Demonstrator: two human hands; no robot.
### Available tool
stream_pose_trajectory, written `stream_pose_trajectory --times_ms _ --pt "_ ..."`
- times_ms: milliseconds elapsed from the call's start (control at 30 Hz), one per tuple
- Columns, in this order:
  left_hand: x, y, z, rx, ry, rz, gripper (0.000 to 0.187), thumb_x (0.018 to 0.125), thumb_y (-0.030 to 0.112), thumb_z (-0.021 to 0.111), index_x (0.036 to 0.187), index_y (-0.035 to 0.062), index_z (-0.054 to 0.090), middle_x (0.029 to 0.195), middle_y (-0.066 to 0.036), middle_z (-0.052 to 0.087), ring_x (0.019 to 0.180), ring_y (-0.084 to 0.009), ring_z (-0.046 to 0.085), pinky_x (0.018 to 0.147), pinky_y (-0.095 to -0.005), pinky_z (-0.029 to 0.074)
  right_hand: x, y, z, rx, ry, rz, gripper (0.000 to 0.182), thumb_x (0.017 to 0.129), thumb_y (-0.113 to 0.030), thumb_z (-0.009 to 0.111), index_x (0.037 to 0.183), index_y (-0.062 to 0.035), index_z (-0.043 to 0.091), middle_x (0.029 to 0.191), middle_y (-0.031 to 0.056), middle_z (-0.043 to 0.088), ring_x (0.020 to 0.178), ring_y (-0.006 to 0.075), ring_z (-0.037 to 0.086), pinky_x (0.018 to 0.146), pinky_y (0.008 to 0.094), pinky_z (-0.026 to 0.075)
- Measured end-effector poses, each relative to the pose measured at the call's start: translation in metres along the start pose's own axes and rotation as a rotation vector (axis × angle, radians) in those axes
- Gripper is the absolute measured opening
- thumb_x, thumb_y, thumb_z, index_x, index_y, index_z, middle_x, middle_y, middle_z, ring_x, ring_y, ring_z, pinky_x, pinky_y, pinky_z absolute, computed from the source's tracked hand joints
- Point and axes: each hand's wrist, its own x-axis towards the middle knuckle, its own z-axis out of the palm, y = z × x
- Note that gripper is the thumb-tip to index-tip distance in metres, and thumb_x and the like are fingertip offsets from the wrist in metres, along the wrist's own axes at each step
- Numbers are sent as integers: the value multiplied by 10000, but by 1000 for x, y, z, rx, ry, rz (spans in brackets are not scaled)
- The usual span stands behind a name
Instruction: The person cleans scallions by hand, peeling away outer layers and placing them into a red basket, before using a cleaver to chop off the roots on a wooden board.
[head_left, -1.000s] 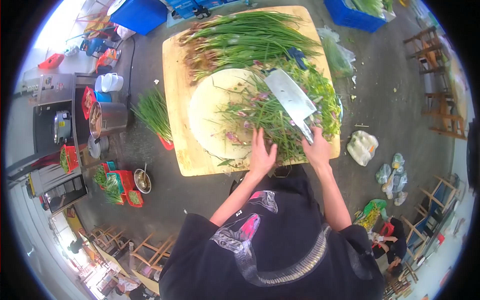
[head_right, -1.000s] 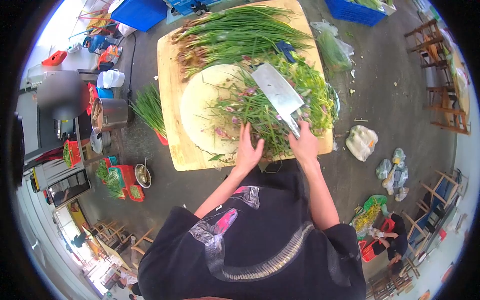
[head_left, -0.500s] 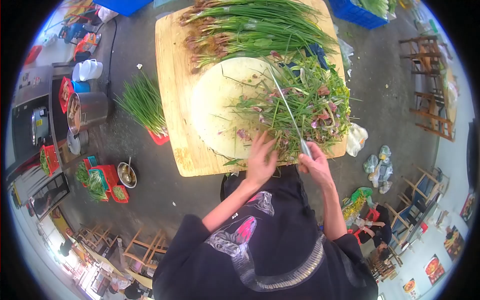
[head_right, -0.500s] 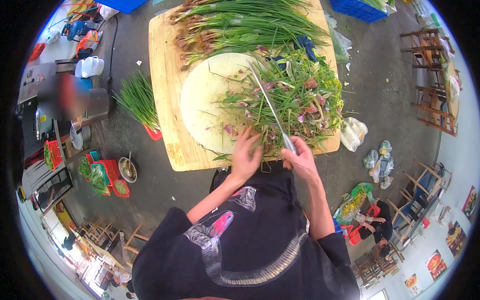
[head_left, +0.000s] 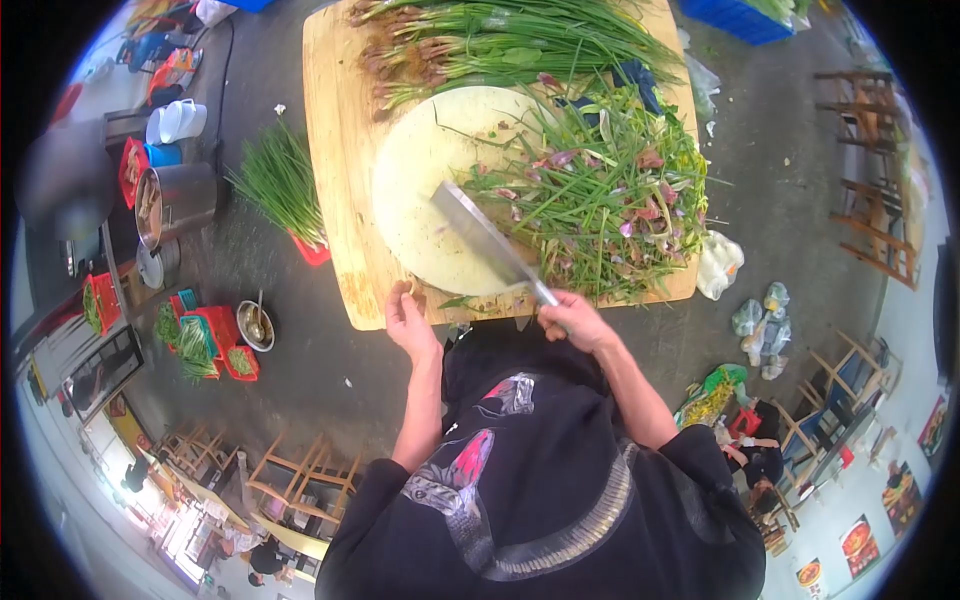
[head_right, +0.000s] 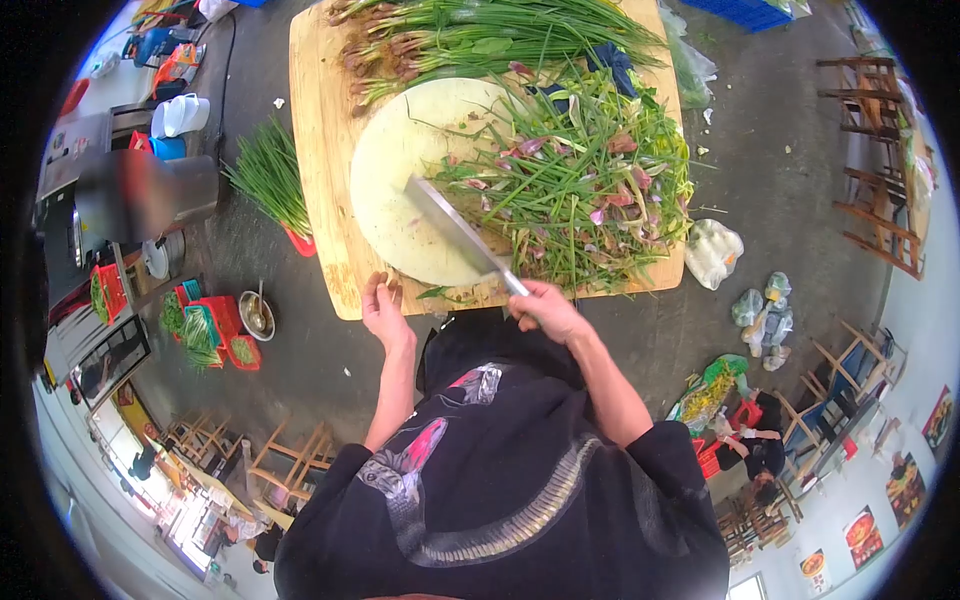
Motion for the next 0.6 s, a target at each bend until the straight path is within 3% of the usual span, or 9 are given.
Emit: stream_pose_trajectory --times_ms 67,133,233,600 --pt "-9 -6 4 22 -48 2 284 1093 82 543 1359 8 609 1293 -105 677 1076 -179 673 968 -351 581 -11 -26 -11 73 71 -66 310 972 -120 687 1262 -11 664 812 -19 575 611 49 481 529 233 416" --pt "-17 -11 6 31 -93 12 289 1090 79 547 1364 8 608 1292 -107 678 1069 -172 673 963 -342 586 -27 -59 -17 -61 220 -178 289 991 -125 667 1252 -3 675 760 -21 553 552 65 437 527 234 404" --pt "-21 -13 14 -7 -85 -25 290 1088 74 548 1364 7 609 1302 -110 670 1056 -160 673 954 -337 595 -28 -78 -50 -31 268 -280 289 999 -164 684 1240 -4 683 792 -22 574 558 52 445 521 240 394" --pt "-28 -7 21 90 -175 42 315 1087 67 541 1389 -3 595 1319 -124 664 1073 -182 679 930 -329 584 4 -60 -21 265 309 -438 334 1013 -215 686 1273 -8 664 797 -29 597 540 63 464 595 270 465"
